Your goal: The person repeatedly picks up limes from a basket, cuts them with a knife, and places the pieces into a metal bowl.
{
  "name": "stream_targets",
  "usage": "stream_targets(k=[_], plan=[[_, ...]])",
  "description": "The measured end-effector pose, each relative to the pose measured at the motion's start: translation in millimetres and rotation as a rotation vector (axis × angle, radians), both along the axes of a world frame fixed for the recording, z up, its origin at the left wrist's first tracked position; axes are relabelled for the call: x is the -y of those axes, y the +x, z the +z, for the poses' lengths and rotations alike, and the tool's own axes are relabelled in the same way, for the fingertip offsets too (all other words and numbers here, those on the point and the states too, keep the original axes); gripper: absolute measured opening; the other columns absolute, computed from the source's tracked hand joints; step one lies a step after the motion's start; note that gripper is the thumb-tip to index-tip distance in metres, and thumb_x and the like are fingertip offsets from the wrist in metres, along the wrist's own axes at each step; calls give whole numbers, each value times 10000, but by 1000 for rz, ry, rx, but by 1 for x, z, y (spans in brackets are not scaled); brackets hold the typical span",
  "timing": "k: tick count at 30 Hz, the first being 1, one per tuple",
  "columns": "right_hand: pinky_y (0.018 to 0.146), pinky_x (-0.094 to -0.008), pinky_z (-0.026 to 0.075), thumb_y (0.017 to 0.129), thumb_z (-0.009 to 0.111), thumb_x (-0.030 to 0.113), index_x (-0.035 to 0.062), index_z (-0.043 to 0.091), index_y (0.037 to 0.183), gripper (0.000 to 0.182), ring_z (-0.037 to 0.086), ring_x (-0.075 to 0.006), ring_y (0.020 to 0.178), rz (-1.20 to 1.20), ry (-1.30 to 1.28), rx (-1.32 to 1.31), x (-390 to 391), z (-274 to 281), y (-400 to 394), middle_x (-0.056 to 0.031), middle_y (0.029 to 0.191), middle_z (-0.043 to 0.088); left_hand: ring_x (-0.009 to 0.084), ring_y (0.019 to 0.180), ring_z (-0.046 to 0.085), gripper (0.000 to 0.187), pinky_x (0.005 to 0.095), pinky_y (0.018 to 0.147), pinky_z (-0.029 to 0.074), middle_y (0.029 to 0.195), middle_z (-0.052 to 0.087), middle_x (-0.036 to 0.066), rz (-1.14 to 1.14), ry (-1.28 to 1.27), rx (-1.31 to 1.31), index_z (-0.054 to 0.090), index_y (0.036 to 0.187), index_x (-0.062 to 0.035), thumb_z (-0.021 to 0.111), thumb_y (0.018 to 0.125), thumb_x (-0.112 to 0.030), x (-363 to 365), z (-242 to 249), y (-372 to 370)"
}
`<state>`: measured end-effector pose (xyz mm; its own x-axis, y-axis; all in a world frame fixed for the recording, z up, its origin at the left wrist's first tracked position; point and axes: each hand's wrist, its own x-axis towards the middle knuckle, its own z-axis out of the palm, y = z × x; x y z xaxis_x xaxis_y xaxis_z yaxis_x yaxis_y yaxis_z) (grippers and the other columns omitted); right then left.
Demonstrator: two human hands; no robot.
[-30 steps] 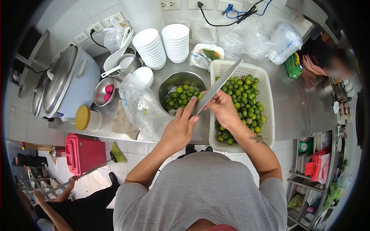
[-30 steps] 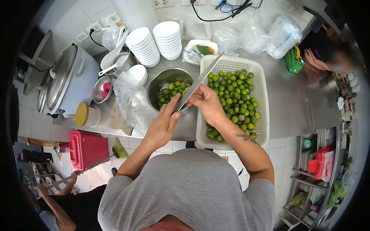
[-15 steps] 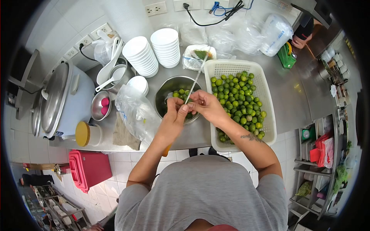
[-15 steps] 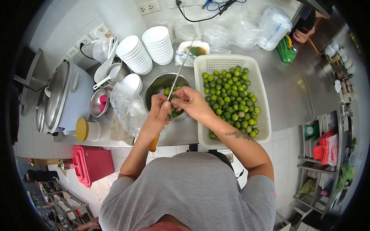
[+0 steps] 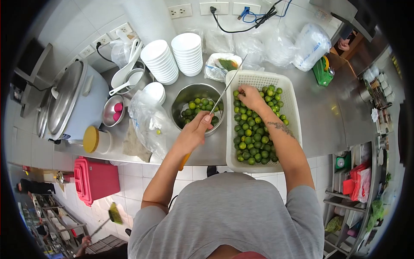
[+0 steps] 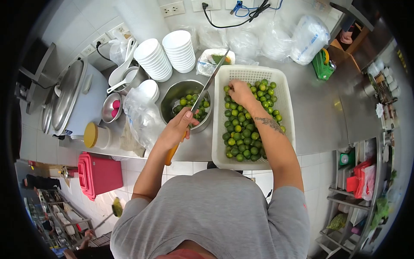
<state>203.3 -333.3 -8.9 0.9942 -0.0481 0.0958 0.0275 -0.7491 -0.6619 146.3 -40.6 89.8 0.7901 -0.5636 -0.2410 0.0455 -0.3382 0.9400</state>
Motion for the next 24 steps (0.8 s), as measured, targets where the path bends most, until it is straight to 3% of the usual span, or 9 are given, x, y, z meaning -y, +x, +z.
stream_targets(k=[2,5,8,9,13,16,22,24], plan=[[833,-381,506,880,619,73,-31,640,1012,170,631,-290,947,-50,196,-36,0,0,-7,-186,1066,653,94,579,479,575,224,510,377,971,615,96,-7,-22,-30,493,1288,-37,340,1015,-519,0,-3,3],[861,-337,516,947,556,65,-42,633,1053,169,622,-232,1008,-116,1142,-214,5,19,-25,-130,1125,645,92,587,479,572,224,519,384,968,613,87,3,-57,-73,488,1296,-36,348,1015,-513,1,-3,0],[935,-322,502,973,528,65,-54,608,1113,200,602,-220,1075,-43,1355,-239,2,46,-48,-97,1159,622,93,599,488,566,224,534,396,974,614,84,53,-57,17,473,1317,-35,370,1013,-500,6,1,-12],[991,-324,475,958,555,68,-67,570,1199,277,601,-224,1085,39,1353,-214,1,49,-53,-101,1159,622,98,604,494,559,229,540,401,984,616,87,94,-44,96,466,1325,-33,383,1013,-490,10,3,-21],[989,-332,478,947,571,61,-57,555,1245,321,607,-220,1073,61,1341,-155,-7,64,-71,-126,1144,627,130,650,525,507,245,605,432,1038,615,110,115,68,320,434,1355,-32,415,1022,-413,13,-2,-45],[970,-323,484,948,574,68,-45,547,1265,338,612,-208,1059,94,1384,-105,-10,57,-75,-138,1132,631,126,669,487,468,250,641,427,945,568,95,111,49,639,422,1366,-34,408,1033,-362,17,-19,-56],[950,-321,486,950,575,78,-17,532,1303,367,608,-188,1048,217,1368,-186,-14,71,-88,-117,1125,637,227,915,568,489,339,855,451,1041,588,141,187,52,183,401,1400,-54,400,1034,-379,17,3,-83],[939,-322,488,946,579,70,-15,534,1304,371,606,-185,1040,216,1383,-181,-16,70,-91,-112,1124,636,255,973,569,493,364,894,438,1075,601,144,195,53,181,396,1406,-55,401,1034,-378,16,2,-87]])
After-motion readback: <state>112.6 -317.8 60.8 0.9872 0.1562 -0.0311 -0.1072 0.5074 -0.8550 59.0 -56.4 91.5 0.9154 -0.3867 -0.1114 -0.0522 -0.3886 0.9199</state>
